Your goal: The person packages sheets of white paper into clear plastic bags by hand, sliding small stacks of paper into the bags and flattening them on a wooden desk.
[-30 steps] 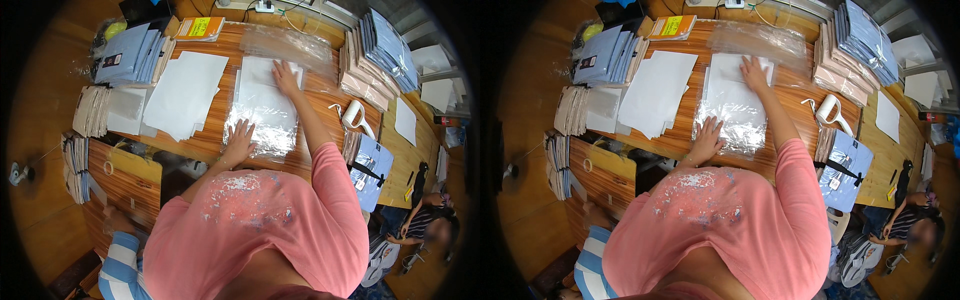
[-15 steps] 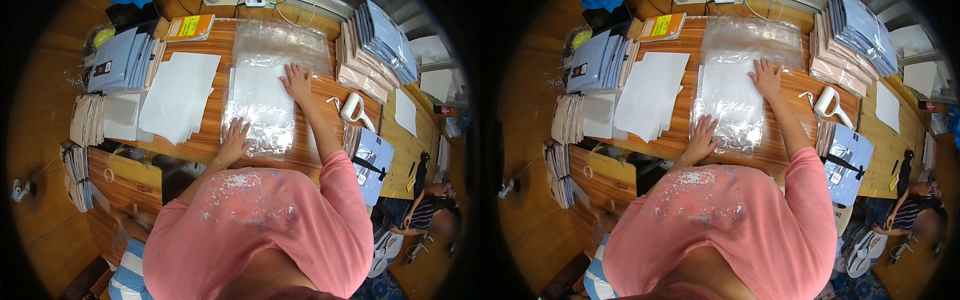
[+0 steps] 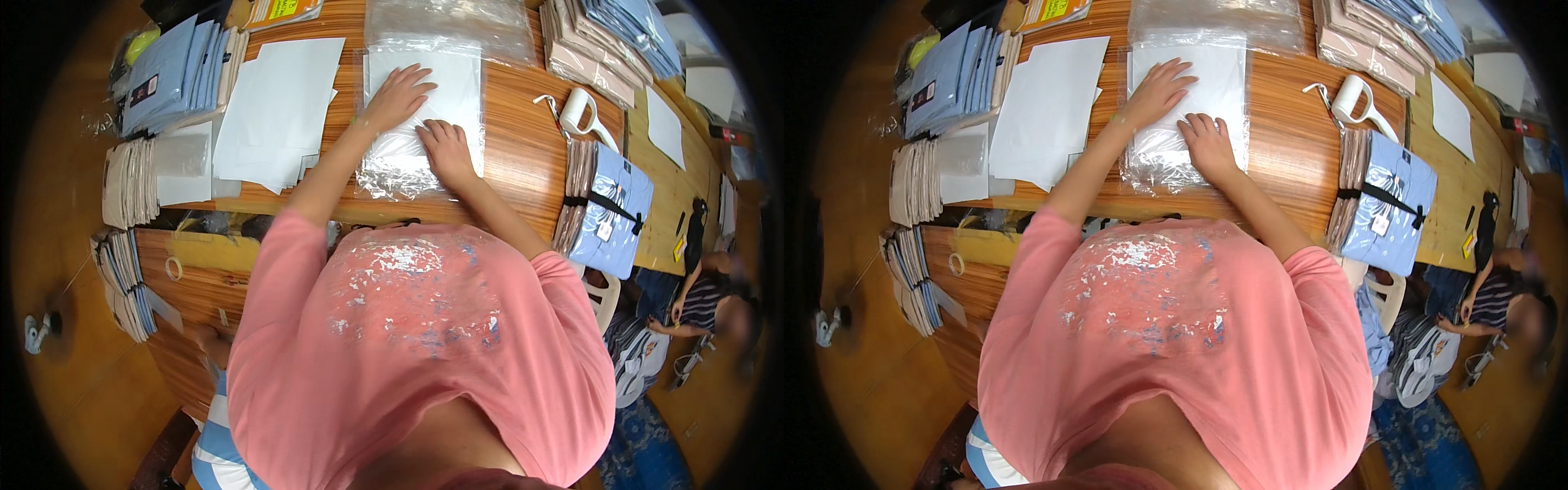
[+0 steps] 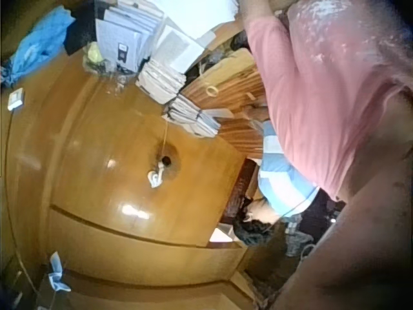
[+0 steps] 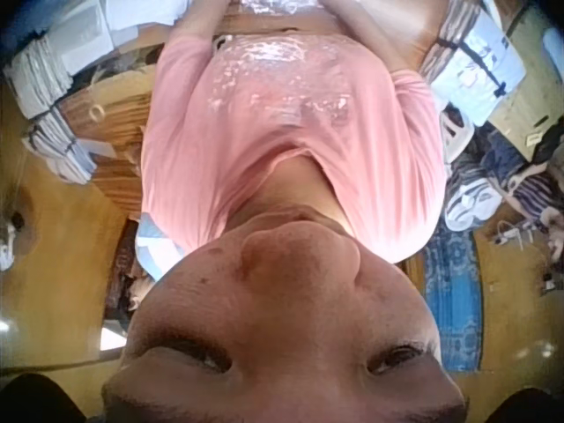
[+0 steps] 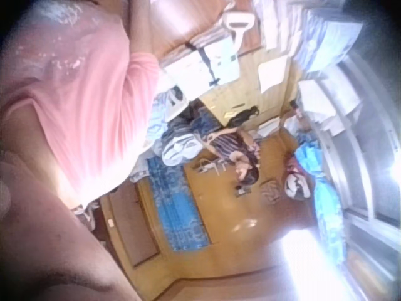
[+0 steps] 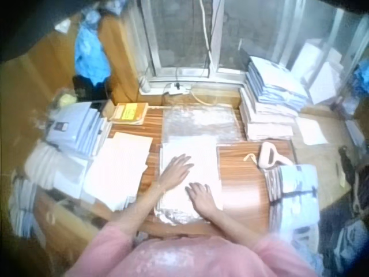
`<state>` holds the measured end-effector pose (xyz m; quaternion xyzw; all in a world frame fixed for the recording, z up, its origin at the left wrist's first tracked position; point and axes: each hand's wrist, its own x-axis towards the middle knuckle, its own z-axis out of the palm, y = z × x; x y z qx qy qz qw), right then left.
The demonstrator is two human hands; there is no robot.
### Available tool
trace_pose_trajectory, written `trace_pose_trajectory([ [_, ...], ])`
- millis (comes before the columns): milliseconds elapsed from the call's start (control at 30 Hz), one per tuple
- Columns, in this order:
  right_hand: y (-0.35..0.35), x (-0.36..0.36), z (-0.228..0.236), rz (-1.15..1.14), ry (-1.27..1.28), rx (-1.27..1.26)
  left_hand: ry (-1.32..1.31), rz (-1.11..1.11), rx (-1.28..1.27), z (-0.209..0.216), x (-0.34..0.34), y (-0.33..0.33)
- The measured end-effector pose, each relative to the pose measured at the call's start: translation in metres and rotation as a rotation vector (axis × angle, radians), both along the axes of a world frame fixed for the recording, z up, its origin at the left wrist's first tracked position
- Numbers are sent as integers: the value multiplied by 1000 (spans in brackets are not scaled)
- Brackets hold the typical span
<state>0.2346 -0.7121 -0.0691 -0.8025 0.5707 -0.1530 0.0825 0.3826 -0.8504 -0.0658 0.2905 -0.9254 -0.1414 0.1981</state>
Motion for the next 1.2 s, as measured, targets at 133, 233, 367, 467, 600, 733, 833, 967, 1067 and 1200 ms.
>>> trace_pose_trajectory([
  [133, 1, 0, 6, -31, -59, 43, -188, -52, 17, -23, -17, -20],
  [233, 16, 1, 9, -83, -46, 182, -209, -39, -27, -30, -17, -22],
  [367, 49, 4, -11, -59, -33, -49, -135, -46, -82, -38, -15, -25],
  [467, 74, 3, -7, -3, -20, 61, -151, -46, -50, -37, -14, -24],
  [600, 89, 4, -1, 35, -86, 65, -116, -46, -84, -38, -13, -25],
  [733, 72, 13, 1, -92, -249, 42, -108, -58, -96, -37, -14, -26],
  [833, 62, 13, -3, -130, -306, 16, -95, -58, -106, -38, -14, -26],
  [967, 65, 10, 13, -60, -381, -122, -112, -53, -105, -37, -13, -28],
  [1067, 63, 8, 36, -12, -354, -193, -122, -49, -92, -41, -14, -26],
  [1200, 73, 9, 51, 67, -334, -227, -114, -63, -72, -43, -15, -24],
])
